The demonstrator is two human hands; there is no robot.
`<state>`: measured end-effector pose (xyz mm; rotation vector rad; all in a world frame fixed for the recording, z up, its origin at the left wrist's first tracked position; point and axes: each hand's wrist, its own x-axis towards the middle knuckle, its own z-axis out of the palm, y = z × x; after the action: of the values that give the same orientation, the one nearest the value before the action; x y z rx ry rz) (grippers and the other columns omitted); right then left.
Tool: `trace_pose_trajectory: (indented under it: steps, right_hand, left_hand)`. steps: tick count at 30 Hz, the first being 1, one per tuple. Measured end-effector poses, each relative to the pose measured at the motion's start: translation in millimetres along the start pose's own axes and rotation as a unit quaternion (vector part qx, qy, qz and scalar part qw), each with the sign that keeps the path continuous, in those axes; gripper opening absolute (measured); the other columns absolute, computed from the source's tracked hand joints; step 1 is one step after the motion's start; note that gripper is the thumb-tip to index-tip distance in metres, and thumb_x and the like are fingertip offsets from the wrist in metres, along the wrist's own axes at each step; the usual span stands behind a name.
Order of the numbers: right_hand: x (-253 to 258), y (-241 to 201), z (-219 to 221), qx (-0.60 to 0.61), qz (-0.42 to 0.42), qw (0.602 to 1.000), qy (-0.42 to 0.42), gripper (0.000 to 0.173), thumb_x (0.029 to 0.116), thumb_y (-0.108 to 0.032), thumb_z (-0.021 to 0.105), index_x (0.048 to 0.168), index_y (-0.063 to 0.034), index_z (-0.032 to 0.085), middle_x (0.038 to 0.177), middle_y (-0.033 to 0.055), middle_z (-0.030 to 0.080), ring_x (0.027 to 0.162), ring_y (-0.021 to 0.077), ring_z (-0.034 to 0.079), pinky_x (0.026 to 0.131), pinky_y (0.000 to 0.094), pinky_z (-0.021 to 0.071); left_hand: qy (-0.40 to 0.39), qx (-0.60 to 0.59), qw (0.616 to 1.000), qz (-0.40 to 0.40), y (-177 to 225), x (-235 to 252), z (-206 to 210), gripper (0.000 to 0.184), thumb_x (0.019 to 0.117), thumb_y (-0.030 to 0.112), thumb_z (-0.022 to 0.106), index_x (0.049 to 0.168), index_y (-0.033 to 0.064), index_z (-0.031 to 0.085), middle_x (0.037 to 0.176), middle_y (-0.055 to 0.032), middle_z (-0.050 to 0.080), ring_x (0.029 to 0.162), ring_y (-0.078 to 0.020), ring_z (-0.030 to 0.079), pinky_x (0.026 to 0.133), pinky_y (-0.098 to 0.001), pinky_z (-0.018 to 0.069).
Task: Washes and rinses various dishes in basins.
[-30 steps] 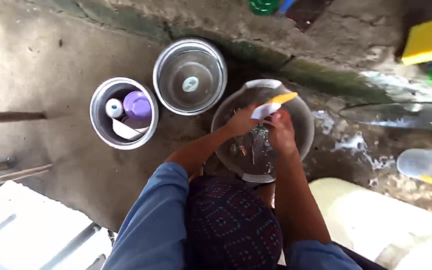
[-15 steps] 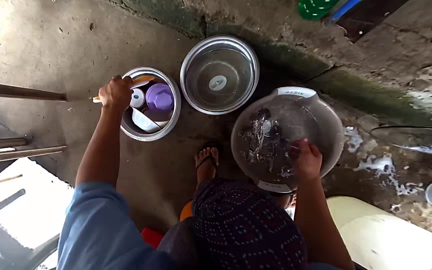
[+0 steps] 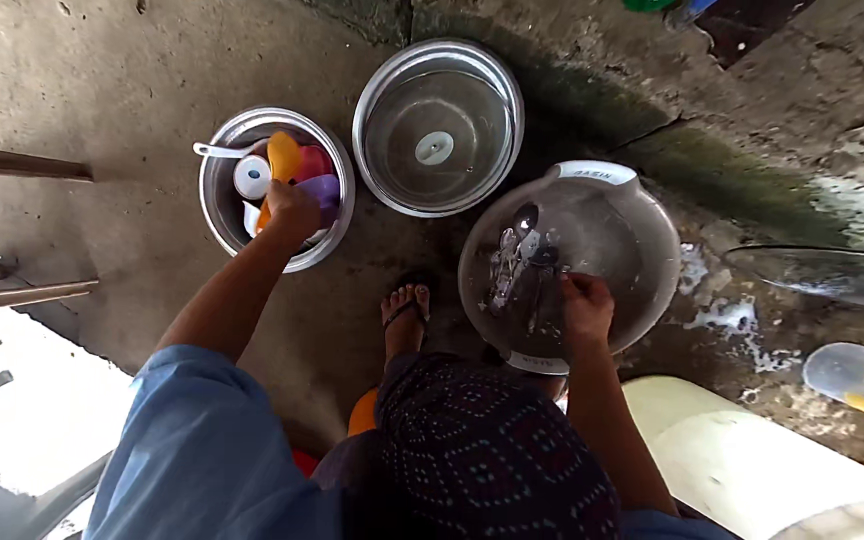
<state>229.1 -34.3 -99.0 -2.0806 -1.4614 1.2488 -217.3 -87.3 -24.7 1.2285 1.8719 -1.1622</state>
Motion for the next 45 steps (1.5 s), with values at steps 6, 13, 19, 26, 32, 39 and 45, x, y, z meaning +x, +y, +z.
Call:
trace_pose_trajectory:
  steps: [6, 13, 19, 26, 32, 39, 45]
  right_hand:
    - [-4, -5, 3, -0.018, 0.007, 1.000, 0.018, 0.034, 0.1018, -0.013, 0.063, 0.127, 0.0098, 0.058, 0.120, 0.0264, 0.065, 0.107, 0.0283, 0.065, 0.098, 0.0424, 0.0517]
    - [45, -14, 19, -0.141, -0.011, 0.989, 0.050, 0.081, 0.0937, -0.042, 0.074, 0.148, 0.0111, 0.043, 0.153, 0.0389, 0.037, 0.145, 0.0540, 0.034, 0.121, 0.0597, 0.0303]
    - [76, -43, 48, -0.295, -0.067, 0.945, -0.121, 0.080, 0.0895, -0.012, 0.075, 0.156, 0.0050, 0.033, 0.160, 0.0358, 0.029, 0.151, 0.0542, 0.024, 0.120, 0.0664, 0.0268]
    - [98, -43, 37, -0.177, -0.110, 0.964, -0.163, 0.039, 0.0973, -0.006, 0.067, 0.136, 0.0001, 0.061, 0.139, 0.0258, 0.059, 0.129, 0.0436, 0.058, 0.108, 0.0606, 0.0450]
    - [96, -7, 33, 0.077, -0.055, 0.989, -0.114, 0.061, 0.0921, 0.012, 0.055, 0.151, 0.0028, 0.041, 0.146, 0.0226, 0.054, 0.134, 0.0274, 0.055, 0.112, 0.0414, 0.0462]
    - [88, 11, 33, 0.178, -0.067, 0.981, -0.042, 0.027, 0.1076, -0.008, 0.048, 0.127, 0.0048, 0.061, 0.118, 0.0173, 0.067, 0.101, 0.0178, 0.067, 0.091, 0.0367, 0.0569]
    - [80, 4, 17, 0.383, -0.035, 0.921, -0.057, 0.031, 0.1034, -0.013, 0.059, 0.132, -0.0017, 0.055, 0.112, 0.0087, 0.064, 0.093, 0.0139, 0.066, 0.081, 0.0344, 0.0596]
  left_hand:
    - [0.120, -0.065, 0.991, 0.006, -23, -27, 8, 0.039, 0.0909, 0.019, 0.075, 0.120, -0.0058, 0.067, 0.130, -0.0324, 0.060, 0.134, -0.0523, 0.046, 0.118, -0.0756, 0.0119]
    - [0.200, -0.335, 0.820, 0.419, 79, -103, -63, 0.037, 0.1007, 0.026, 0.067, 0.126, -0.0009, 0.066, 0.116, -0.0200, 0.071, 0.108, -0.0323, 0.070, 0.098, -0.0526, 0.0546]
    - [-0.062, -0.272, 0.880, 0.385, 248, -38, -59, 0.043, 0.1057, 0.024, 0.057, 0.130, -0.0113, 0.057, 0.127, -0.0313, 0.061, 0.122, -0.0430, 0.060, 0.103, -0.0606, 0.0462]
    - [0.002, -0.229, 0.944, 0.239, 311, -16, -38, 0.059, 0.0981, 0.010, 0.062, 0.147, -0.0110, 0.037, 0.150, -0.0337, 0.042, 0.131, -0.0508, 0.051, 0.098, -0.0671, 0.0468]
    - [0.058, -0.337, 0.915, 0.215, 325, 7, -36, 0.058, 0.0969, 0.019, 0.067, 0.143, -0.0091, 0.044, 0.136, -0.0324, 0.056, 0.125, -0.0462, 0.058, 0.102, -0.0619, 0.0480]
    - [0.029, -0.543, 0.784, 0.300, 319, 27, -35, 0.035, 0.1084, 0.020, 0.051, 0.133, -0.0046, 0.057, 0.124, -0.0258, 0.064, 0.112, -0.0349, 0.064, 0.100, -0.0513, 0.0498]
    - [0.012, -0.572, 0.722, 0.389, 319, 23, -43, 0.035, 0.1114, 0.022, 0.044, 0.118, -0.0056, 0.065, 0.099, -0.0154, 0.069, 0.082, -0.0183, 0.068, 0.082, -0.0379, 0.0586]
